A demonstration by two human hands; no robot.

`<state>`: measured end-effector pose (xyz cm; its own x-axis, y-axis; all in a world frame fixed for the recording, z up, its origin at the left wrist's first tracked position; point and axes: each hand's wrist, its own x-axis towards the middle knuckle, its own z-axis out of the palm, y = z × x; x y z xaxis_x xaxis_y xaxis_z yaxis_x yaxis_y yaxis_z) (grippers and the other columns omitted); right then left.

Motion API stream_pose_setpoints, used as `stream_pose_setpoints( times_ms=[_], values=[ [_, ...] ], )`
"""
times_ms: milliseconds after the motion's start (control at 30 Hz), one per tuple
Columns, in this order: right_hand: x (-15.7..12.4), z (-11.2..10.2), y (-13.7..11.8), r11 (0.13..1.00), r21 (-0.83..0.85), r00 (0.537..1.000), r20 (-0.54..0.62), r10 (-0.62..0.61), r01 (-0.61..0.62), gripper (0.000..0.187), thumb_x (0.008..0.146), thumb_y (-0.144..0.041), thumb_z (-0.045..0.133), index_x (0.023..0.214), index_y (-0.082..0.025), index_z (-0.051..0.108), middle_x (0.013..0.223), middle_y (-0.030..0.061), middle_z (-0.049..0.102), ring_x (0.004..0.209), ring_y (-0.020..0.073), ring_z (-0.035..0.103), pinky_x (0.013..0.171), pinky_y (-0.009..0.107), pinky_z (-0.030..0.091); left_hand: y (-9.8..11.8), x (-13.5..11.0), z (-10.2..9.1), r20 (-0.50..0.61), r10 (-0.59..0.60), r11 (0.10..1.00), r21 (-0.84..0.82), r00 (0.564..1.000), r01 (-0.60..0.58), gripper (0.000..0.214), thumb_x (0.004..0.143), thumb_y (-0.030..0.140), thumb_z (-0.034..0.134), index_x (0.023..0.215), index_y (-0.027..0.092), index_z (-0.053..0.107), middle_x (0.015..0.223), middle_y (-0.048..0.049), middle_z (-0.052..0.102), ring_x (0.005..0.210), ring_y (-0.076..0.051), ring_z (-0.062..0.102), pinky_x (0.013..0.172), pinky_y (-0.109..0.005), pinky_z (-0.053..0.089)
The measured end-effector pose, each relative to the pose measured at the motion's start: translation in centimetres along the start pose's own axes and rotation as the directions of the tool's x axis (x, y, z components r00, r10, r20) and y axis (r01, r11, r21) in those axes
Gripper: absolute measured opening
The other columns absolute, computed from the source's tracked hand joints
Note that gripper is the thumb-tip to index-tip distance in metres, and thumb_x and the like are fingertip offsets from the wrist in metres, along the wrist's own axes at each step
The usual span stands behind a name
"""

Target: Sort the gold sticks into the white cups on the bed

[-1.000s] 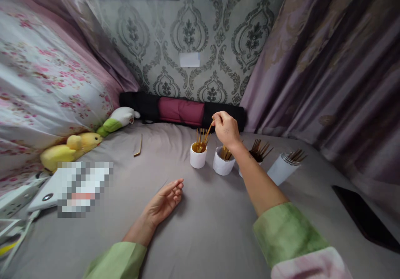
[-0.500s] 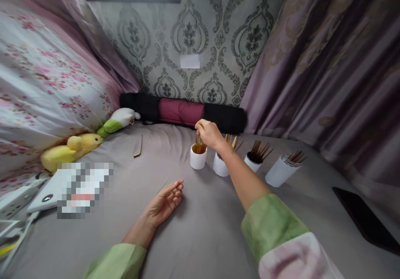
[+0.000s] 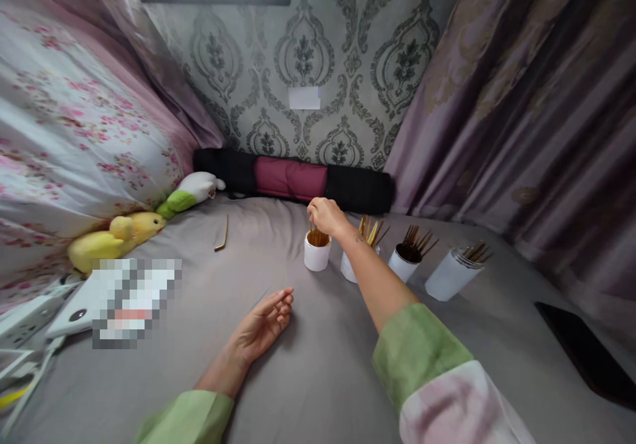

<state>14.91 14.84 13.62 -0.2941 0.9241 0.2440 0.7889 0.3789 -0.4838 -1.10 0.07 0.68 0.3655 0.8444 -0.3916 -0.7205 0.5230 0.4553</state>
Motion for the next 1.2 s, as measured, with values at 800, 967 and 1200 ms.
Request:
stream_pose_setpoints(
  times_ms=[800,967,1200],
  values=[
    [1.0,0.7,0.5,0.987,-0.038,0.982,-0.110,0.152,-0.157,0.024,0.076,-0.020,0.048,0.092,-0.019,0.065,0.065,0.0046,0.065,0.057,0.0139,0.059,0.061,0.022,0.042,0.1,0.0,0.2,-0.017,-0.014,1.000,-0.021,1.000,0.014,0.015,0.074,0.013,0.060,0.088,0.008,0.061,0.074,-0.0045,0.057,0.057,-0.005,0.050,0.048,-0.015,0.040],
    [0.8,0.4,0.3,0.986,-0.041,0.982,-0.112,0.153,-0.159,0.025,0.076,-0.022,0.049,0.096,-0.018,0.064,0.067,0.0048,0.066,0.062,0.0141,0.060,0.066,0.022,0.043,0.1,0.1,-0.1,-0.004,-0.012,1.000,-0.020,1.000,0.012,0.018,0.073,0.014,0.061,0.090,0.008,0.060,0.075,-0.0045,0.057,0.058,-0.005,0.050,0.049,-0.015,0.040],
    [0.3,-0.4,0.5,0.990,0.064,0.975,-0.180,0.132,-0.122,0.025,0.079,-0.023,0.045,0.094,-0.018,0.064,0.061,0.0011,0.066,0.051,0.0106,0.058,0.062,0.021,0.044,0.0,0.2,-0.3,0.009,-0.014,1.000,-0.013,1.000,0.014,0.018,0.073,0.014,0.061,0.090,0.008,0.060,0.075,-0.0039,0.057,0.058,-0.005,0.050,0.049,-0.015,0.041]
  ],
)
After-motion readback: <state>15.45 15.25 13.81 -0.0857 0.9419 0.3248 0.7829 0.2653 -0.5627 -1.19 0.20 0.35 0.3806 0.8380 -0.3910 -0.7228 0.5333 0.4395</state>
